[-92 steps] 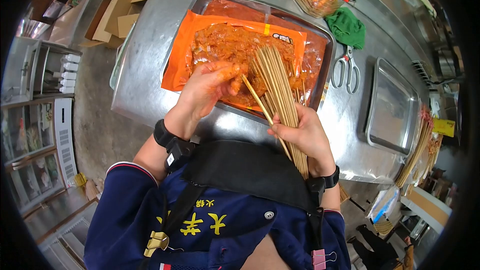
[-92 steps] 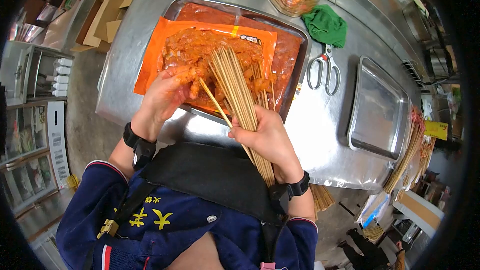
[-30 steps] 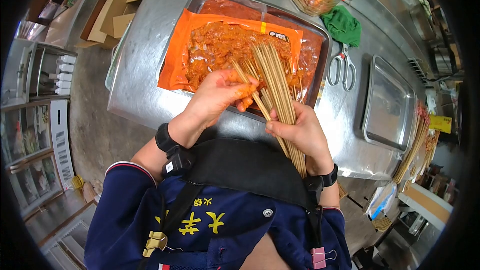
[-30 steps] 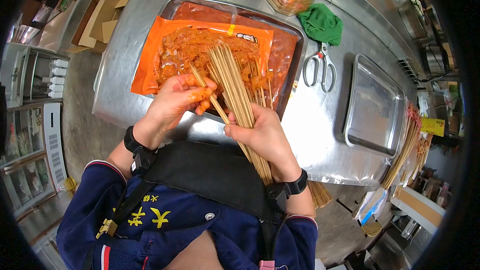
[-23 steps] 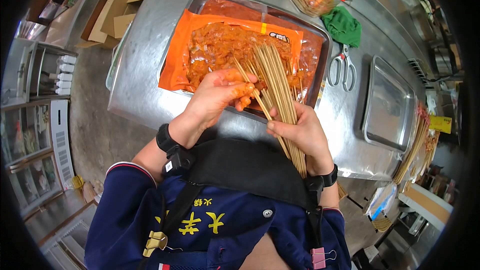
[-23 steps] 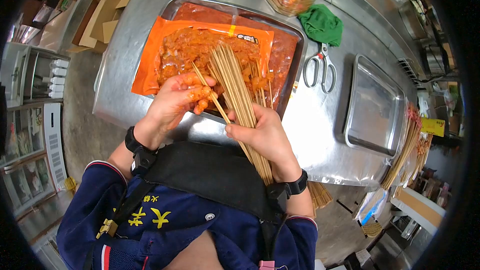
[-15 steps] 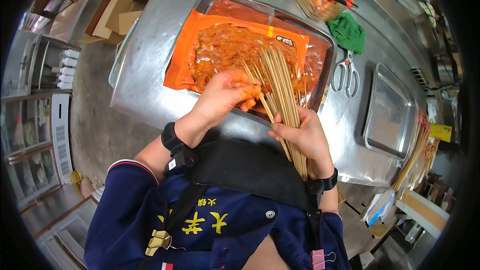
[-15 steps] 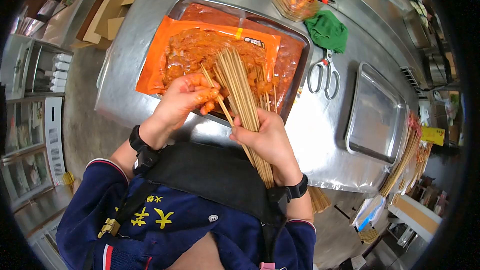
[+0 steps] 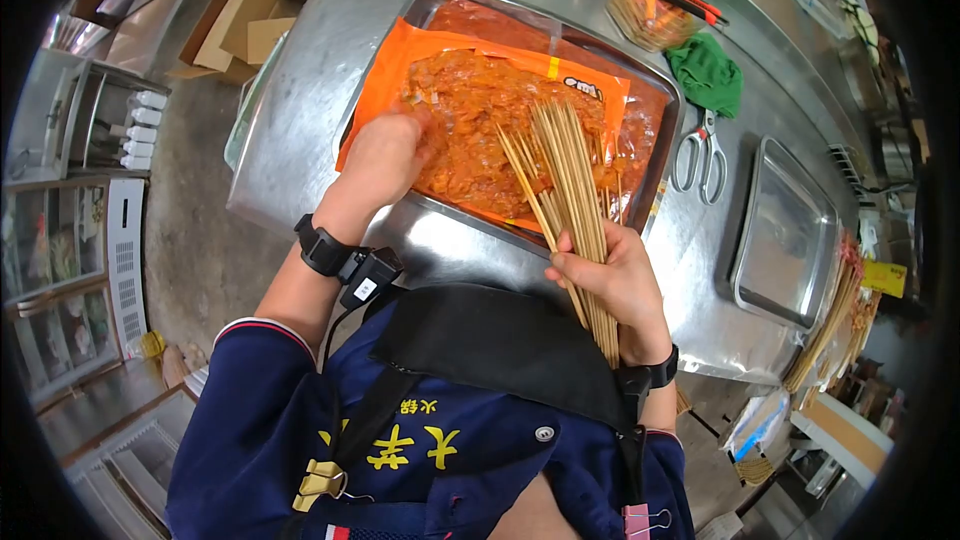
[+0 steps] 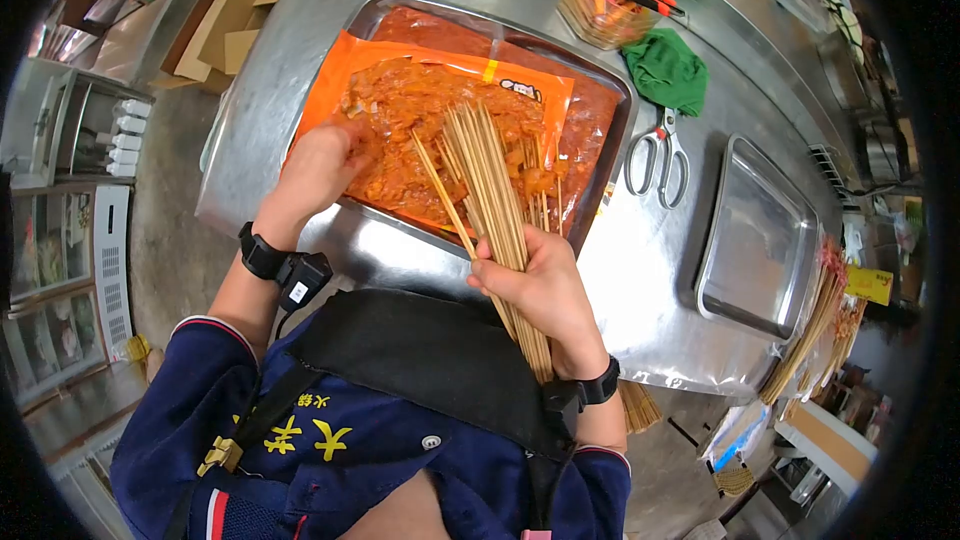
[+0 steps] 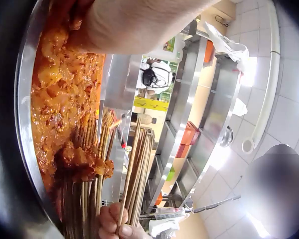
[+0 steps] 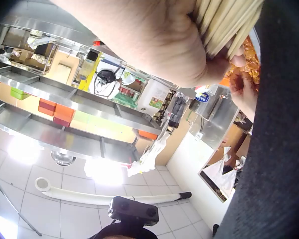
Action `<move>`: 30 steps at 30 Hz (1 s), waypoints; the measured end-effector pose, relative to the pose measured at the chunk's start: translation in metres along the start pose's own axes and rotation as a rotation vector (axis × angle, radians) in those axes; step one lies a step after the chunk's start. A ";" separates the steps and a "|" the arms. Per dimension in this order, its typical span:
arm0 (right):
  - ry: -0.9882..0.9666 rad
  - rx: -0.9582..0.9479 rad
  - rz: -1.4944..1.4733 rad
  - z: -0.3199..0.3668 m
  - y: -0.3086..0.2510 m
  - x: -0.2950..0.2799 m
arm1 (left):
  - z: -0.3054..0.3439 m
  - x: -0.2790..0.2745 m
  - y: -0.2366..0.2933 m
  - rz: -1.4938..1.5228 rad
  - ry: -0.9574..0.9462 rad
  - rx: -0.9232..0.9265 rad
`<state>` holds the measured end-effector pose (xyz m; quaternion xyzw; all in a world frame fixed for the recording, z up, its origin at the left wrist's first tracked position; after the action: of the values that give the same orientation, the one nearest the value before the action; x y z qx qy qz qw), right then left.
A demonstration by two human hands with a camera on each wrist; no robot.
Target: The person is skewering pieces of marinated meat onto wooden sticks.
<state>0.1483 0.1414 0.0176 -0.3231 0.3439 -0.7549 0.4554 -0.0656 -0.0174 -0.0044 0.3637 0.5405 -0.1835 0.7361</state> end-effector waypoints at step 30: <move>-0.033 -0.017 0.043 -0.001 -0.002 0.000 | 0.008 -0.001 0.040 1.676 -0.035 -0.155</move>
<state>0.1465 0.1417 0.0183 -0.3319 0.3497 -0.7365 0.4744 -0.0340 0.0036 0.0116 0.5902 0.0912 0.4555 0.6602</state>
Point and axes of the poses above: each hand's wrist, its own z-axis away from the middle knuckle, its own x-axis out of the palm, y = z × x, the point moved 3 cm from there along -z, towards the middle knuckle, and after that the axes turned 1 degree about x, right-handed, at the moved point
